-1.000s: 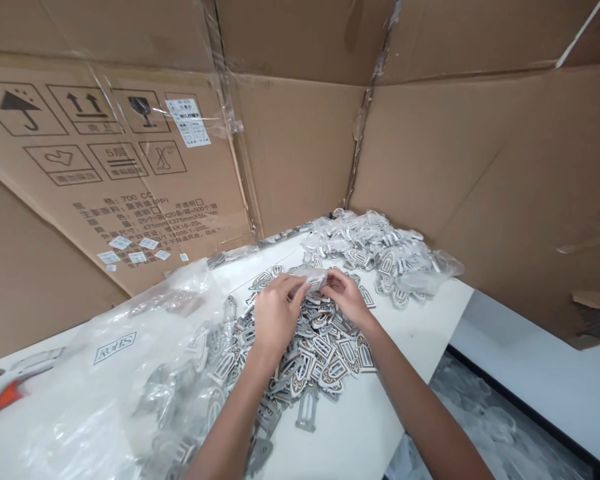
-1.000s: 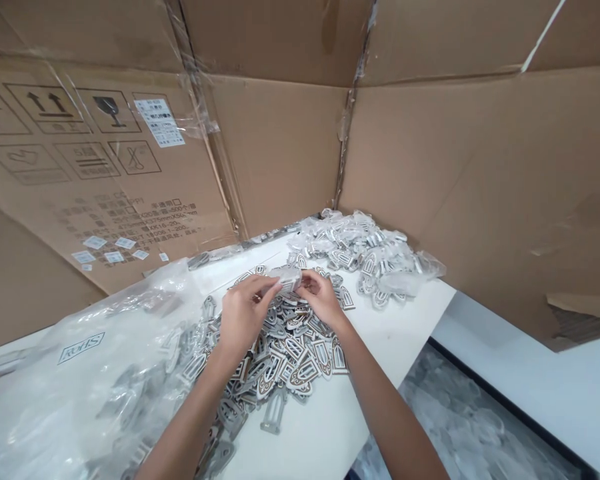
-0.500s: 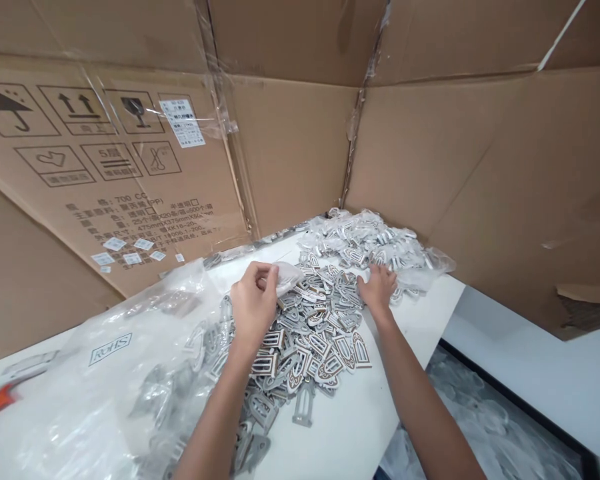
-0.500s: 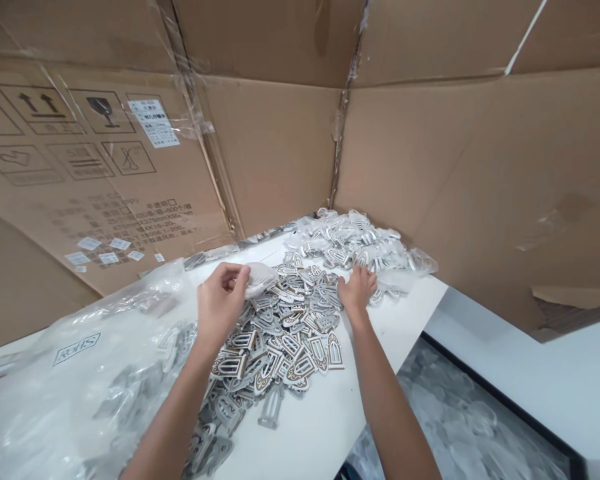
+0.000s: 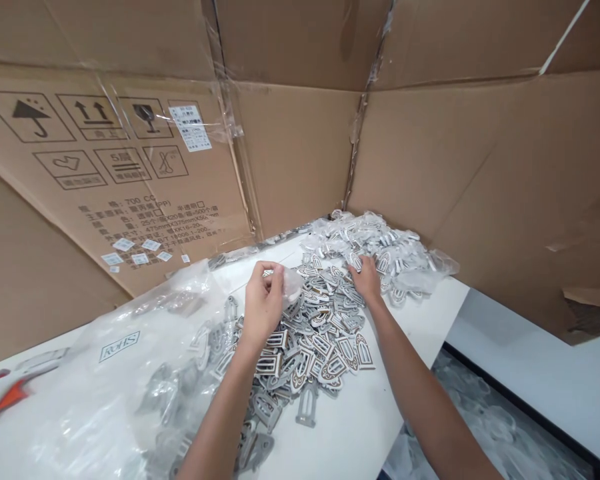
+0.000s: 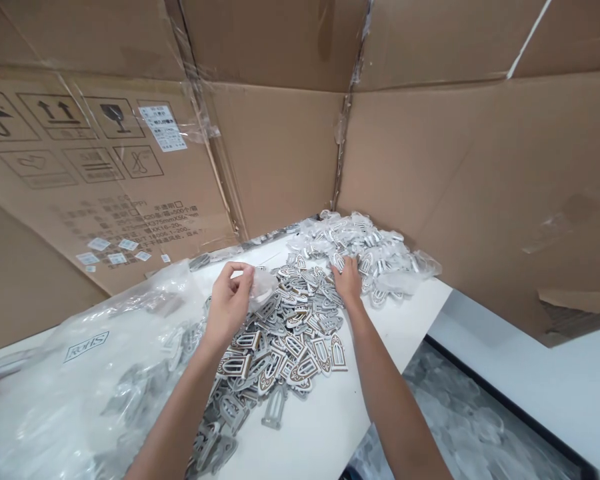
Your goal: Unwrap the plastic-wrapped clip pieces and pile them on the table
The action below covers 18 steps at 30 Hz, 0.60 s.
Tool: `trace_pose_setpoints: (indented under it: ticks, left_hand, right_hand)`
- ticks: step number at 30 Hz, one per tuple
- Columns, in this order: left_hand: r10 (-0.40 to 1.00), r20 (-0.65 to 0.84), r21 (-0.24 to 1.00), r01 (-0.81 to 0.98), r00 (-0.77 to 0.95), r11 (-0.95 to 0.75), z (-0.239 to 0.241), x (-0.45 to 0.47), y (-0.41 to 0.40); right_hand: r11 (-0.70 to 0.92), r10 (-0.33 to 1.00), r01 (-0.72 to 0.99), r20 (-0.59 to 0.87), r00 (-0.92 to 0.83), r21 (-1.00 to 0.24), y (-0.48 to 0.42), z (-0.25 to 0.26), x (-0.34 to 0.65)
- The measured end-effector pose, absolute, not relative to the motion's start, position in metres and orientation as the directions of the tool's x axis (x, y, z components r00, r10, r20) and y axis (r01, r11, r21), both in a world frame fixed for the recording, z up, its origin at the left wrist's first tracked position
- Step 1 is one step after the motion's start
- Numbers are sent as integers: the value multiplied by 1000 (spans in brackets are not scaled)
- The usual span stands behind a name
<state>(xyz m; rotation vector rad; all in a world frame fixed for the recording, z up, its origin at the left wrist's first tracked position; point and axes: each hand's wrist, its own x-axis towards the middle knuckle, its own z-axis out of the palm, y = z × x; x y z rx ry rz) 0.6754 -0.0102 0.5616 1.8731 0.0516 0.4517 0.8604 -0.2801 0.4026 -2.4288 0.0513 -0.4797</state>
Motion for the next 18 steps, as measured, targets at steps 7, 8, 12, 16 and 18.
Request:
trace_pose_setpoints:
  ticks: [7, 8, 12, 16, 18]
  left_hand:
    - [240, 297, 838, -132, 924, -529, 551, 682, 5]
    - [265, 305, 848, -134, 915, -513, 550, 683, 8]
    - [192, 221, 911, -133, 956, -390, 551, 682, 20]
    - [-43, 182, 926, -186, 982, -328, 556, 680, 25]
    - [-20, 194, 879, -183, 981, -441, 552, 681, 25]
  right_hand:
    - [-730, -307, 169, 539, 785, -662, -279, 414, 847]
    - [-717, -320, 193, 562, 763, -670, -278, 417, 844]
    - [-584, -370, 307, 583, 723, -752, -265, 427, 831]
    - [-220, -343, 372, 429, 836, -902, -248, 431, 822]
    - [-123, -255, 384, 403, 879, -915, -241, 432, 818]
